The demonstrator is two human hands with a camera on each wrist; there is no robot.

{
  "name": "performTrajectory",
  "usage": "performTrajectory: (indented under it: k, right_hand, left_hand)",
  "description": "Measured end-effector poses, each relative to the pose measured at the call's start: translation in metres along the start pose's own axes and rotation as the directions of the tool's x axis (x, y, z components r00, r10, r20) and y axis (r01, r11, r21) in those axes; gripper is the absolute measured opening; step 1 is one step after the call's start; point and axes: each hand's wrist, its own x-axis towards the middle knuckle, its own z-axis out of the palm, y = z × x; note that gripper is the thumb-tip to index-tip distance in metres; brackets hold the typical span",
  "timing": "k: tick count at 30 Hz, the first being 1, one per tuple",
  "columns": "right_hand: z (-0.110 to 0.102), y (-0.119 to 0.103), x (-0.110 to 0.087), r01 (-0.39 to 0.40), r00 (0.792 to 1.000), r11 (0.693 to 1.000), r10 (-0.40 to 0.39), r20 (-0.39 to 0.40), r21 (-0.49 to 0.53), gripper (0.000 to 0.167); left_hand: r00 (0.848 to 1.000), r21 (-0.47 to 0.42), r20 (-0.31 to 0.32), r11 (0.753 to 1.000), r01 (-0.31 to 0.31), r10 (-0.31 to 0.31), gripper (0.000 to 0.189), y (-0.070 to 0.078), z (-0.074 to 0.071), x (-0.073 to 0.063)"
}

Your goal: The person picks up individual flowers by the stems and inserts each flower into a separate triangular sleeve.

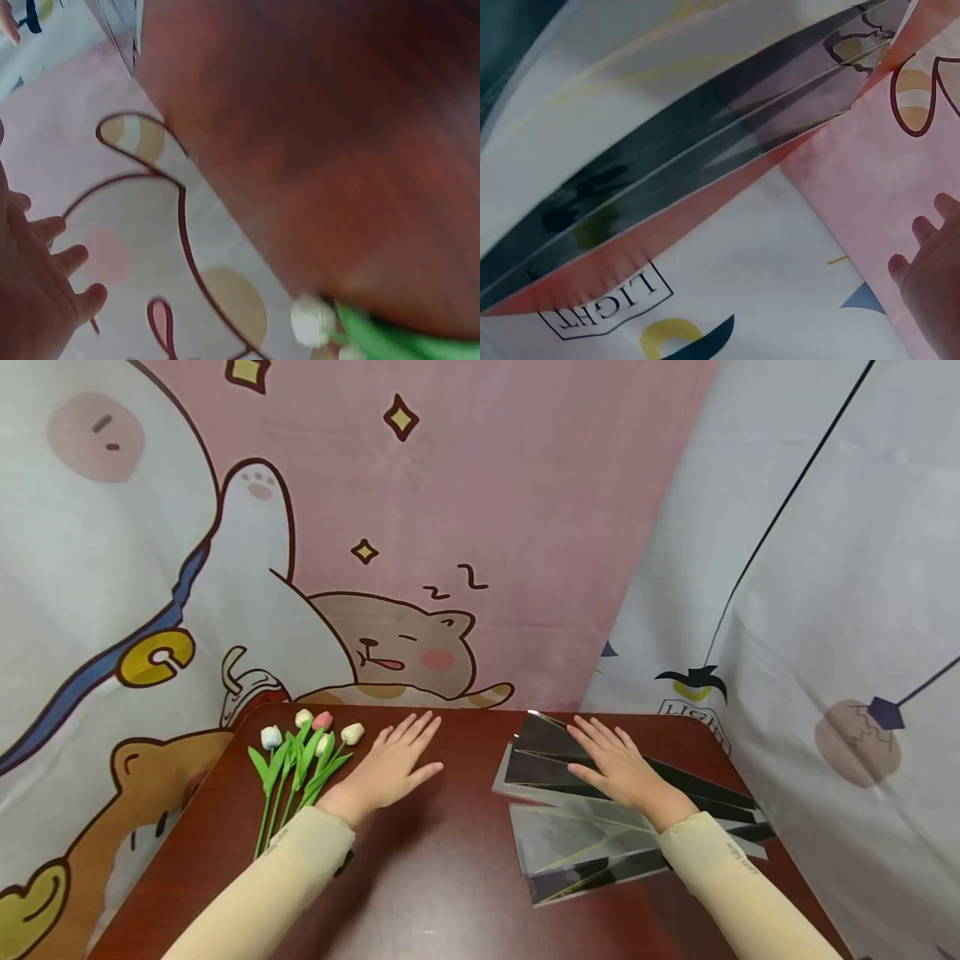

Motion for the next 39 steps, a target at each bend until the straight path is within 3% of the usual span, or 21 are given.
performTrajectory:
  k: [9, 18, 25, 28, 34, 39]
  right_hand:
    - [0.021, 0.0, -0.016, -0.029, 1.0, 0.999, 0.028, 0.008, 0.033, 0.072]
    - [0.045, -0.019, -0.039, -0.028, 0.997, 0.999, 0.026, 0.079, 0.025, 0.076]
    - [0.051, -0.042, -0.057, 0.024, 0.985, 0.997, -0.036, 0.172, 0.072, 0.088]
    - [0.051, -0.049, -0.064, 0.056, 0.979, 0.994, -0.073, 0.193, 0.095, 0.093]
    - [0.055, -0.052, -0.074, 0.063, 0.969, 0.989, -0.092, 0.23, 0.134, 0.102]
    - [0.062, -0.054, -0.075, 0.093, 0.97, 0.989, -0.115, 0.212, 0.113, 0.104]
  left_hand:
    - [0.993, -0.118, 0.08, 0.988, 0.097, -0.088, 0.07, 0.045, 0.041, 0.008]
    - [0.994, -0.208, 0.073, 0.973, 0.098, -0.084, 0.052, 0.093, 0.076, 0.004]
    - [0.998, -0.196, 0.058, 0.98, 0.027, -0.016, 0.05, 0.121, 0.089, 0.002]
    - [0.997, -0.164, 0.08, 0.986, 0.028, -0.014, 0.05, 0.13, 0.09, 0.001]
    - [0.993, -0.107, 0.103, 0.992, 0.072, -0.061, 0.057, 0.144, 0.096, -0.003]
    - [0.984, -0.084, 0.131, 0.988, 0.133, -0.121, 0.069, 0.151, 0.101, -0.007]
